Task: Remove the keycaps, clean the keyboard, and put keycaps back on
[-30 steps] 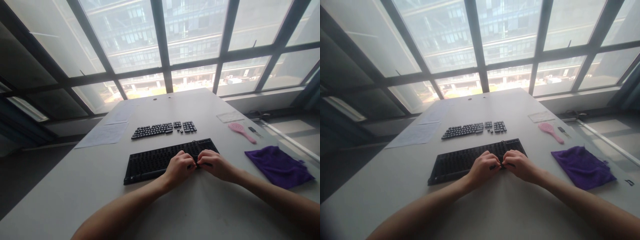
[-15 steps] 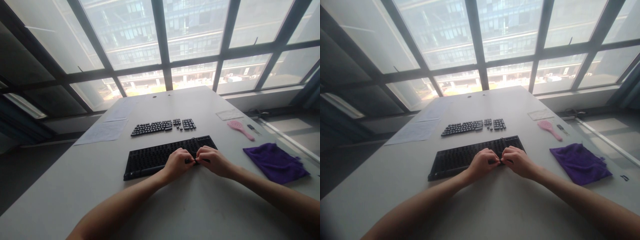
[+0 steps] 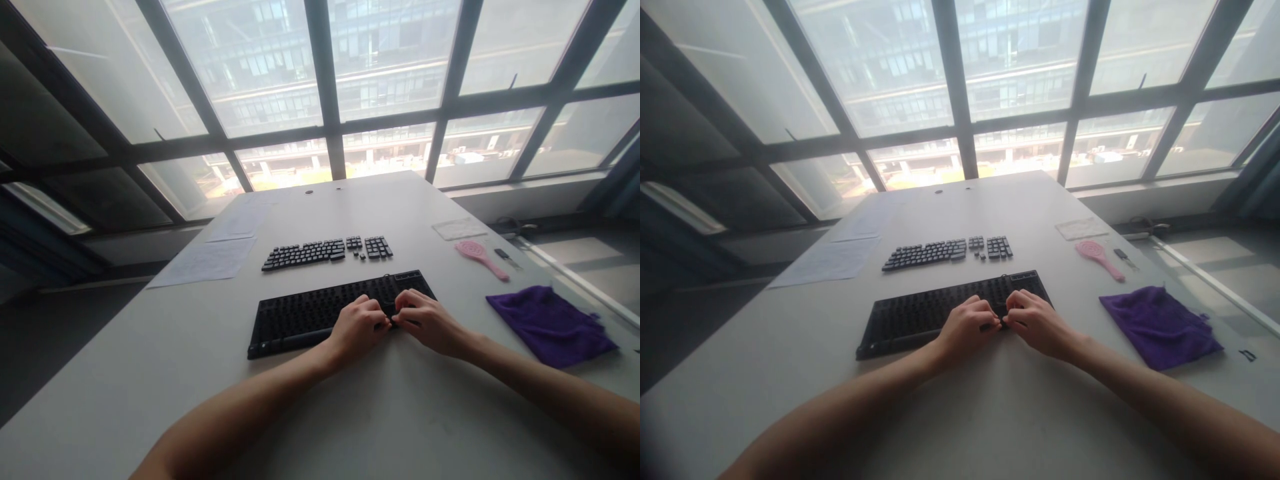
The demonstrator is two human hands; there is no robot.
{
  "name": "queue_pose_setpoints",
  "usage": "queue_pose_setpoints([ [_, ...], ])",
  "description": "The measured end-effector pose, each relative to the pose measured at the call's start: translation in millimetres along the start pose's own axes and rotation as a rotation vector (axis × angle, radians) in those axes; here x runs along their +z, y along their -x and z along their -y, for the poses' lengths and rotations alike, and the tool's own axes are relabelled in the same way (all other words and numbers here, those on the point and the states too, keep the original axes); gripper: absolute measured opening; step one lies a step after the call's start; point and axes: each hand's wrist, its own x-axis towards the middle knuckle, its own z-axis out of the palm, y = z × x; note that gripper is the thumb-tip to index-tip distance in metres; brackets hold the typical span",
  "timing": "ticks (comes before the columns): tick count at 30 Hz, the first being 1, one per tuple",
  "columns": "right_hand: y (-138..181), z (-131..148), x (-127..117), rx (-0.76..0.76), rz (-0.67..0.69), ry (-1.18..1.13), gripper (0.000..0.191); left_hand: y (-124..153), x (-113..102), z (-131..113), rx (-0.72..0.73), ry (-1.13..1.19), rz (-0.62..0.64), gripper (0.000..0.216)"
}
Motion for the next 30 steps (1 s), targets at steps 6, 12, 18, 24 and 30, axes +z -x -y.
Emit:
queue_pose_setpoints([
  [6, -1.0, 2.9, -1.5, -0.062, -0.007, 0.060, 0.018, 4.3, -2.2, -3.1, 0.032, 0.062, -0.025, 0.016],
  [12, -22.6, -4.4, -15.9, -0.035, -0.150, -0.005, 0.009, -21.8, -37.3, 17.9, -0.116, 0.023, -0.115, 0.019],
  [18, -96.3, -44.9, -17.0, 0.045, -0.120, 0.158, 0.007, -91.0, -62.0, 82.4, -0.371, -0.252, -0.081, 0.016],
  [24, -156.0, -79.7, 7.4, 0.108, 0.099, 0.313, 0.008, -124.2, -46.0, 110.9, -0.442, -0.299, 0.003, 0.015],
  [30, -167.7, -90.1, 22.7, 0.067, 0.162, 0.314, 0.009, -127.4, -31.9, 114.9, -0.437, -0.292, 0.052, 0.017],
])
